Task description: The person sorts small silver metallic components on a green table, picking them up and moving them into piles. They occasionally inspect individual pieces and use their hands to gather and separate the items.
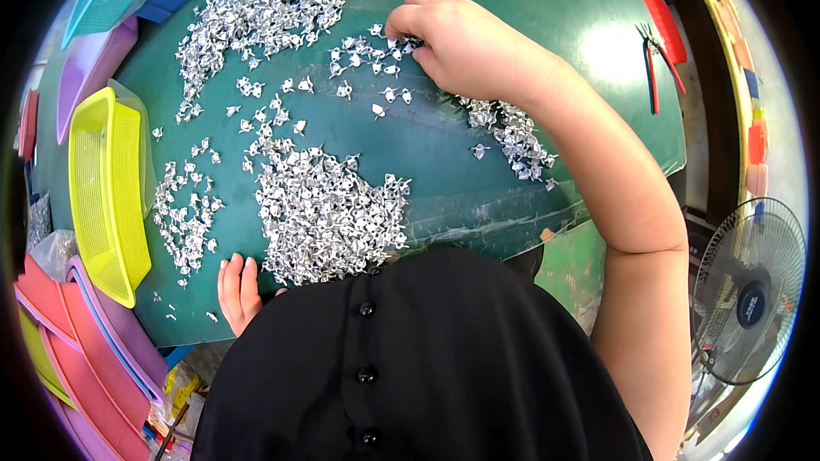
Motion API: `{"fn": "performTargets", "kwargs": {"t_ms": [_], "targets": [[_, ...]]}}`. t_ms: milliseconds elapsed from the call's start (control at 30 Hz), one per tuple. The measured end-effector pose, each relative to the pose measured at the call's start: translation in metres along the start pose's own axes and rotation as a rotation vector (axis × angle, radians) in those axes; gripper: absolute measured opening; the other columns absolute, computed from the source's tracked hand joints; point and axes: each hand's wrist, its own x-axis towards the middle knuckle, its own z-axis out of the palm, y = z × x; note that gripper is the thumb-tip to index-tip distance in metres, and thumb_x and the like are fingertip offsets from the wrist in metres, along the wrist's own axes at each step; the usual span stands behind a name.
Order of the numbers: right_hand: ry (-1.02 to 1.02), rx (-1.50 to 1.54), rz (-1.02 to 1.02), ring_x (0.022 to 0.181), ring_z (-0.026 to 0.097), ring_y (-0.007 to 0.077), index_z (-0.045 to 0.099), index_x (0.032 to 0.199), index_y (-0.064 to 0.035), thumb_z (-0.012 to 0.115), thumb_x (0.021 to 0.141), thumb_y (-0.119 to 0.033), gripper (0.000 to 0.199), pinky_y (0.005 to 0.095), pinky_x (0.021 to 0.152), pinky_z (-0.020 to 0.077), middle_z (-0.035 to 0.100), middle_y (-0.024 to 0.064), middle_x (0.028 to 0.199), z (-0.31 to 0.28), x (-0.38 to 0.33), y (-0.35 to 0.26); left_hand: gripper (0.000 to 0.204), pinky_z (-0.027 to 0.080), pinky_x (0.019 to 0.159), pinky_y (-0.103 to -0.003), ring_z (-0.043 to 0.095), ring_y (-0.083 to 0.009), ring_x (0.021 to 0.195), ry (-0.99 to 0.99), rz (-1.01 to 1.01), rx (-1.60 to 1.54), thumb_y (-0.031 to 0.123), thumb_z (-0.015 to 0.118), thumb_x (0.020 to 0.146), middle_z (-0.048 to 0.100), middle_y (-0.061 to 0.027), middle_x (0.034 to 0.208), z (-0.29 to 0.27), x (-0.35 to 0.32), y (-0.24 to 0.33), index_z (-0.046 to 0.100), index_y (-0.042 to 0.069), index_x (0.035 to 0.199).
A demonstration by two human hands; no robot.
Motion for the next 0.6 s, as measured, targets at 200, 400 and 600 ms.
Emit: {"fn": "performTargets", "kwargs": {"t_ms": [200, 400, 600], "targets": [[-0.013, 0.016, 0.025, 0.084, 0.059, 0.03, 0.059, 0.103, -0.0004, 0.058, 0.078, 0.007, 0.026, 0.0366, 0.073, 0.0484, 0.056, 0.0121, 0.096, 0.0, -0.005, -0.008, 0.045, 0.041, 0.097, -0.048, 0.052, -0.0391, 0.113, -0.042, -0.012, -0.006, 0.038, 0.055, 0.092, 0.054, -0.0178, 0.124, -0.005, 0.002, 0.002, 0.055, 0.005, 0.122], [-0.021, 0.052, 0.02, 0.085, 0.059, 0.032, 0.059, 0.102, -0.0002, 0.057, 0.077, 0.009, 0.027, 0.0369, 0.074, 0.0486, 0.055, 0.0131, 0.097, 0.004, -0.009, -0.023, 0.044, 0.042, 0.095, -0.048, 0.053, -0.0388, 0.112, -0.026, -0.029, 0.008, 0.038, 0.054, 0.093, 0.055, -0.0178, 0.123, -0.005, 0.003, 0.004, 0.056, 0.005, 0.121], [-0.03, 0.106, -0.039, 0.086, 0.058, 0.0357, 0.06, 0.096, 0.0006, 0.056, 0.075, 0.007, 0.022, 0.0413, 0.076, 0.049, 0.054, 0.0161, 0.091, 0.012, -0.018, -0.046, 0.044, 0.044, 0.092, -0.047, 0.055, -0.0375, 0.11, -0.001, 0.012, 0.018, 0.041, 0.051, 0.094, 0.056, -0.0176, 0.121, 0.001, 0.003, -0.001, 0.057, 0.006, 0.12]]}}
